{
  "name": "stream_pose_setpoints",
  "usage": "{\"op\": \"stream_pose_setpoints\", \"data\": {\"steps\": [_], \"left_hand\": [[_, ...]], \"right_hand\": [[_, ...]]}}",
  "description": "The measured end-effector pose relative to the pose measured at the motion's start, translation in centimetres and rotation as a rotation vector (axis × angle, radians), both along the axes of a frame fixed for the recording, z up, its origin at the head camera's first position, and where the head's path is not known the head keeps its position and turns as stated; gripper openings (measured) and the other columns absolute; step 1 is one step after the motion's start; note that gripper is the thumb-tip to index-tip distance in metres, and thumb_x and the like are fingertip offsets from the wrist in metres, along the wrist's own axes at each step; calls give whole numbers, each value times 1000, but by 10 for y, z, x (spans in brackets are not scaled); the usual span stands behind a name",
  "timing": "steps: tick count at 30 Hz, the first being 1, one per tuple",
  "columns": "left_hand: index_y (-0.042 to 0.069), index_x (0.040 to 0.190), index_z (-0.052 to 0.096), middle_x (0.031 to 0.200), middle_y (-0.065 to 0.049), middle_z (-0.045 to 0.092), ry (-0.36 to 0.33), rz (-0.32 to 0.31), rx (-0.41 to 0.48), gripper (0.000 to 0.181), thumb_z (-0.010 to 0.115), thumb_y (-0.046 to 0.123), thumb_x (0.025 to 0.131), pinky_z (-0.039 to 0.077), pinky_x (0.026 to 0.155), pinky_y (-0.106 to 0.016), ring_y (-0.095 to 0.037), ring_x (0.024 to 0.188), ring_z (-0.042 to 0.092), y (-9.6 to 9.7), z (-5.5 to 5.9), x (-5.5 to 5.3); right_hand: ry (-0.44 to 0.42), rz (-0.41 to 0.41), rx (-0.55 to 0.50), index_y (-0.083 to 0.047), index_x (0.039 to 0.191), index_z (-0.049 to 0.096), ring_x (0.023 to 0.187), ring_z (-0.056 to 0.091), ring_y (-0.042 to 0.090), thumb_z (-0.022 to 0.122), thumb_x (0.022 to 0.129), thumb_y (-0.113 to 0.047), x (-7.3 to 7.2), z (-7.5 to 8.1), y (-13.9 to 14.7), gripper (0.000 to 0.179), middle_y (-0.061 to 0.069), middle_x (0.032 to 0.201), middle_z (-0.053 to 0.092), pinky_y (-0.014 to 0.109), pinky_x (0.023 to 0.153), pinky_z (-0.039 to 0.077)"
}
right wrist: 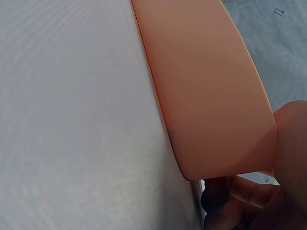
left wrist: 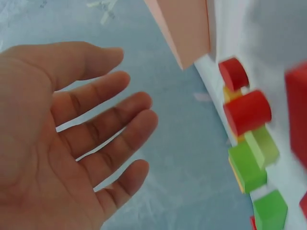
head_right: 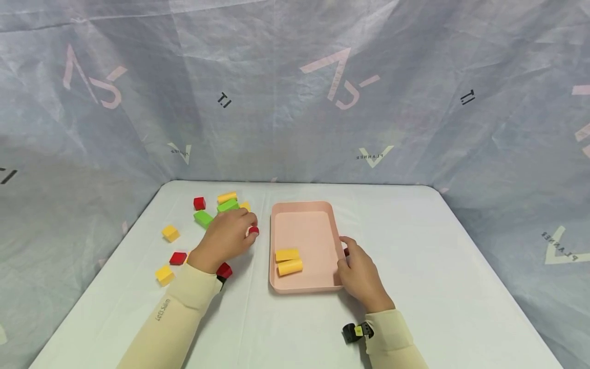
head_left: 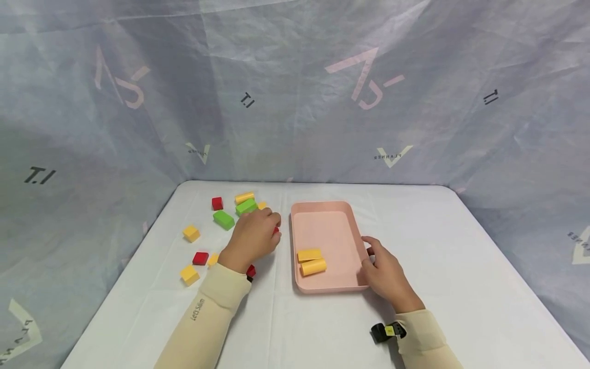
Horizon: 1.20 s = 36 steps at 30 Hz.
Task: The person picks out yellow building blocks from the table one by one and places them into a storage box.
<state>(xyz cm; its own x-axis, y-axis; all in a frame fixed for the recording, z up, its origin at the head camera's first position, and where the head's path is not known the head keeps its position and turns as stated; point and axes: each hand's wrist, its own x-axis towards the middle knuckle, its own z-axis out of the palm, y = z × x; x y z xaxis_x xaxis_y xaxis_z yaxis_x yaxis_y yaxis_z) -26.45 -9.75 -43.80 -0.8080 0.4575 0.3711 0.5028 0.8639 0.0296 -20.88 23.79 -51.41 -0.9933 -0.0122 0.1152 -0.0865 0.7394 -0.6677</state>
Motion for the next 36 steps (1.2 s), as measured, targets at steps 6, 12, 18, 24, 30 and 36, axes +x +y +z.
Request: {"op": "stream_pose_setpoints", "data": {"steps": [6, 12, 18, 24, 30, 36], "left_hand": [[12, 105, 74, 98, -4, 69, -72, 94, 67, 20, 77, 22, 88, 51, 79, -46, -23, 86, 64, -22, 11, -2], [12, 112, 73, 113, -7, 69, -136, 186, 108, 26, 76, 24, 90, 49, 82, -45, -27, 95, 64, -44, 19, -4], [11, 115, 72, 116, -10, 67, -169, 242, 136, 29, 78, 26, 91, 47, 87, -47, -29, 102, 64, -59, 21, -5], [9, 116, 70, 125, -15, 65, -192, 298, 168, 28, 75, 25, 92, 46, 92, -54, -35, 107, 62, -79, 22, -8], [7, 121, 68, 128, -18, 62, -250, 360, 212, 32, 73, 25, 94, 45, 98, -59, -38, 111, 58, -100, 20, -9], [5, 124, 67, 129, -20, 61, -273, 393, 235, 36, 74, 25, 93, 43, 100, -60, -41, 114, 57, -113, 16, -11]], "right_hand": [[-11, -6, 3, -14, 154, 43, 67, 56, 16, 47, 98, -11, 0, 1, -1, 56, 12, 118, 65, 33, 61, 46], [-23, -6, -10, -16, 155, 41, 68, 57, 17, 46, 99, -11, 0, 0, 0, 56, 12, 120, 65, 33, 60, 47], [-23, -5, -18, -17, 154, 42, 71, 58, 17, 47, 99, -10, 0, -2, 1, 56, 11, 120, 65, 33, 62, 48], [-18, -4, -13, -17, 154, 42, 71, 58, 17, 47, 99, -10, -1, -1, 0, 56, 12, 120, 65, 33, 62, 48], [-17, 0, -22, -17, 154, 42, 70, 58, 18, 47, 99, -10, -1, -1, 0, 56, 13, 120, 65, 33, 61, 48], [-16, -3, -21, -16, 154, 42, 70, 57, 18, 48, 99, -10, 0, -1, 0, 56, 13, 119, 65, 33, 60, 48]]}}
